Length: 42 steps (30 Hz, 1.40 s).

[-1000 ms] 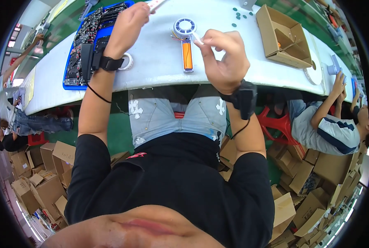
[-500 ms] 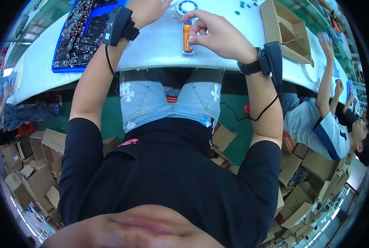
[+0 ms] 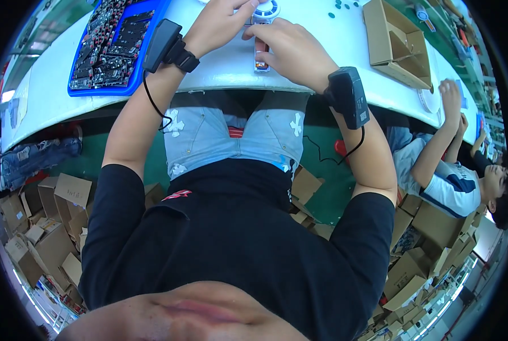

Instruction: The person picks up a circuit board from a tray, applies tape to it, and presses it into a handheld fan housing. They then install a battery into the housing and set the assembled fan aside.

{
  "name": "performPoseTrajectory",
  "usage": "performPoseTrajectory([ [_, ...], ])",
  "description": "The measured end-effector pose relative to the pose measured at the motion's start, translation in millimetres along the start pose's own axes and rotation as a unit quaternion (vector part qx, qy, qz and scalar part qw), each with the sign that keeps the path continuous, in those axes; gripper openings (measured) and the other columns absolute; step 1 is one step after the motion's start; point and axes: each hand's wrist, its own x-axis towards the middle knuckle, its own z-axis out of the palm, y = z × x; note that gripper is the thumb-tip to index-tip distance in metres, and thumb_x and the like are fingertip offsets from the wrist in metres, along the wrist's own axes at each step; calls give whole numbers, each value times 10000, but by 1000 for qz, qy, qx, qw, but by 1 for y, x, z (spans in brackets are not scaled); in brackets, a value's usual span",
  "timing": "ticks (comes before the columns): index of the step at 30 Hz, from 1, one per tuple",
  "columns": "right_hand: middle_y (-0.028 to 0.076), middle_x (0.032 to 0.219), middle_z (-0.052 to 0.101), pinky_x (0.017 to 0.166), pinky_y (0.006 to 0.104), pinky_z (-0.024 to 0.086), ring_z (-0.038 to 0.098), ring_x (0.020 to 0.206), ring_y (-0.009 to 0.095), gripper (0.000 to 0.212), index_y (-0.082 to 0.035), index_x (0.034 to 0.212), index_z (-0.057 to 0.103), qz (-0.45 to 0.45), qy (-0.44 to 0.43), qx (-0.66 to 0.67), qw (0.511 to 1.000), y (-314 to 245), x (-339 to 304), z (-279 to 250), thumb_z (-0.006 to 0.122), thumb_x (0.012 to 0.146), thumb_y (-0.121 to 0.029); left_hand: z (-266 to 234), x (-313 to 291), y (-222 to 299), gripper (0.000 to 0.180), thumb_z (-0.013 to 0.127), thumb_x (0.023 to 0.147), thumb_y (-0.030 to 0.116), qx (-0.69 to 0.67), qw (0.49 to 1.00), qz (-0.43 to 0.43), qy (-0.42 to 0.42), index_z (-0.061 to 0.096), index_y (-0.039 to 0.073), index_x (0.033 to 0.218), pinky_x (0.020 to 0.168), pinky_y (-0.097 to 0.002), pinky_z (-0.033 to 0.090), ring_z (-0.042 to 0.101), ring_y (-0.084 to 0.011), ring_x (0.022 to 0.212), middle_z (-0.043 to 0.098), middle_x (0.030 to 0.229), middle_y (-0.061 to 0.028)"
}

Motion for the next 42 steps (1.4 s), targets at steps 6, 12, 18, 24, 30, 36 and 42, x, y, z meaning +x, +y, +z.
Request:
performPoseTrajectory([
  [6,55,1024,687,877,366,490,577,976,262,361,-97,1202,647,-50,68,-41,996,8,-9,12,742,856,-137,3,-1,6,323,480,975,192,-66,994,-87,-7,671,-6,1145,972,-391,477,608,-380,1138,633,1240,-234],
  [12,75,1085,675,861,365,500,574,992,266,389,-118,1200,656,-61,127,-72,987,5,-18,19,773,831,-155,4,-4,6,328,477,976,196,-34,998,-54,0,668,-5,1151,979,-392,473,603,-383,1149,626,1250,-239],
  [18,104,1108,641,823,357,511,583,971,282,349,-108,1152,687,-54,221,-72,971,9,-17,17,782,822,-172,9,-7,-2,336,474,977,203,13,999,39,32,657,-10,1162,1000,-394,457,591,-383,1172,615,1270,-248],
  [24,105,1010,616,789,348,506,597,926,282,227,-85,1033,733,-19,155,-25,987,4,-28,22,771,834,-186,4,-6,-12,331,491,975,233,-28,998,-58,-17,677,17,1143,952,-394,477,609,-367,1100,648,1182,-211],
  [30,100,978,618,738,337,491,598,902,255,208,-77,1015,739,-8,142,-34,989,-10,-26,16,757,845,-196,1,-13,-23,299,541,995,249,104,992,32,59,668,21,1140,807,-345,519,679,-316,901,714,1010,-145],
  [36,102,812,638,607,359,483,617,704,262,310,-48,1098,696,104,181,88,974,-16,-36,23,727,881,-268,-99,2,-20,236,569,977,191,178,980,-78,-52,696,50,1118,859,-363,536,680,-313,948,716,1051,-136],
  [42,107,663,613,556,367,477,610,573,265,514,11,1207,597,300,136,88,940,-38,-18,41,699,887,-378,-175,-27,-92,243,614,926,174,359,914,-116,-150,699,56,1122,895,-385,529,666,-329,983,703,1091,-142],
])
